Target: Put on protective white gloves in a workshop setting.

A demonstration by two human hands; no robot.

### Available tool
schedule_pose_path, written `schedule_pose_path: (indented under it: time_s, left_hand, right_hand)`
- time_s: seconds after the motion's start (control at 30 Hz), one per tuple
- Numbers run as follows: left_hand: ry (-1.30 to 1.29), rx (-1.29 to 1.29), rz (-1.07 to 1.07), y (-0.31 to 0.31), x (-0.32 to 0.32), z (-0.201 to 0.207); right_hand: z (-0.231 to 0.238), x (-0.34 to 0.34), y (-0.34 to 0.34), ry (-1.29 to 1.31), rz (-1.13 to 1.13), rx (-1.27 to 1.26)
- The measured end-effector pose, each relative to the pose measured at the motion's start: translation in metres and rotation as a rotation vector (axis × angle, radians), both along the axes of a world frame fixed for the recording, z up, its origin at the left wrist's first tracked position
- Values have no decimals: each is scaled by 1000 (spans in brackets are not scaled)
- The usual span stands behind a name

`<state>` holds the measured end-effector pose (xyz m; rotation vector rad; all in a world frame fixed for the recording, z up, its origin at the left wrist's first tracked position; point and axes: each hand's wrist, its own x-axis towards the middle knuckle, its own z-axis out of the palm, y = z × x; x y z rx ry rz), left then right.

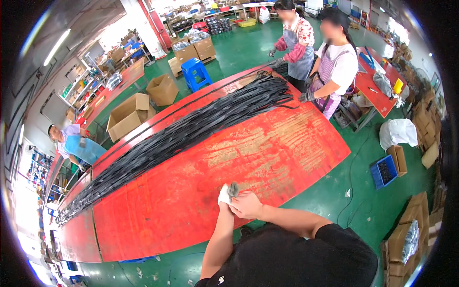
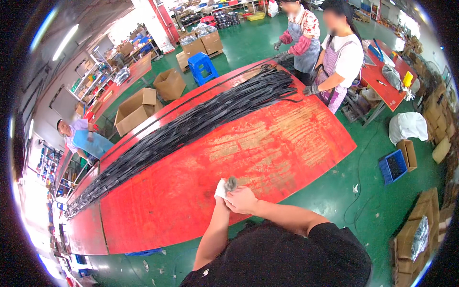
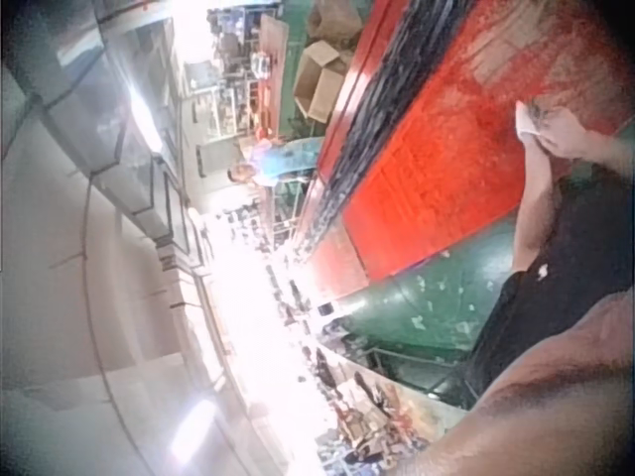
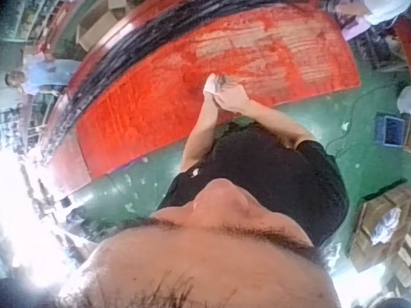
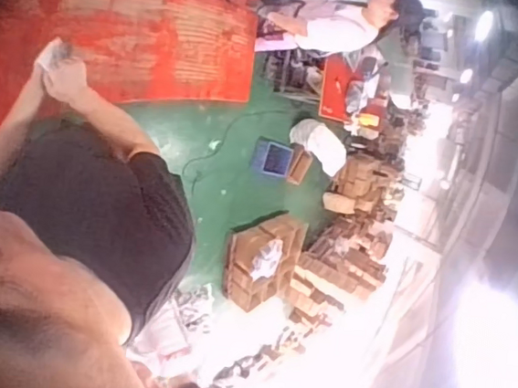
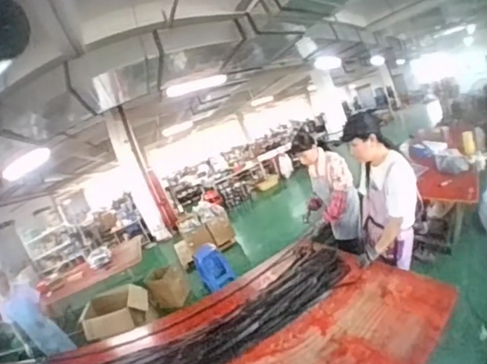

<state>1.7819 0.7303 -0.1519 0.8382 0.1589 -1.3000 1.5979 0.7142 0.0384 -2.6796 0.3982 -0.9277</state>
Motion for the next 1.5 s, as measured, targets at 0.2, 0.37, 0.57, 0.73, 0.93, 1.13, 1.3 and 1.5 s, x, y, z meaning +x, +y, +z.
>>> schedule_pose_path:
  time_s: [0.2, 0.37, 0.57, 0.73, 0.93, 1.13, 1.3, 1.5]
  left_hand:
    - [191, -125, 169, -37, -26, 68]
    - [34, -174, 358, -33, -7, 54]
    - [206, -604, 312, -39, -3, 91]
    - [233, -662, 259, -43, -40, 194]
    - [184, -595, 188, -38, -41, 237]
    - [23, -574, 237, -65, -21, 224]
    - [12, -753, 278, -74, -15, 230]
    - [22, -666, 429, -89, -36, 255]
  right_hand:
    - [-12, -17, -24, 276, -85, 119]
    - [-4, 3, -28, 468, -258, 212]
    - [17, 9, -25, 626, -222, 301]
    - [20, 1, -17, 498, -167, 290]
    - [38, 2, -9, 447, -78, 218]
    - [43, 10, -31, 458, -229, 305]
    - [60, 25, -44, 415, -348, 740]
    - [16, 27, -28, -283, -322, 1079]
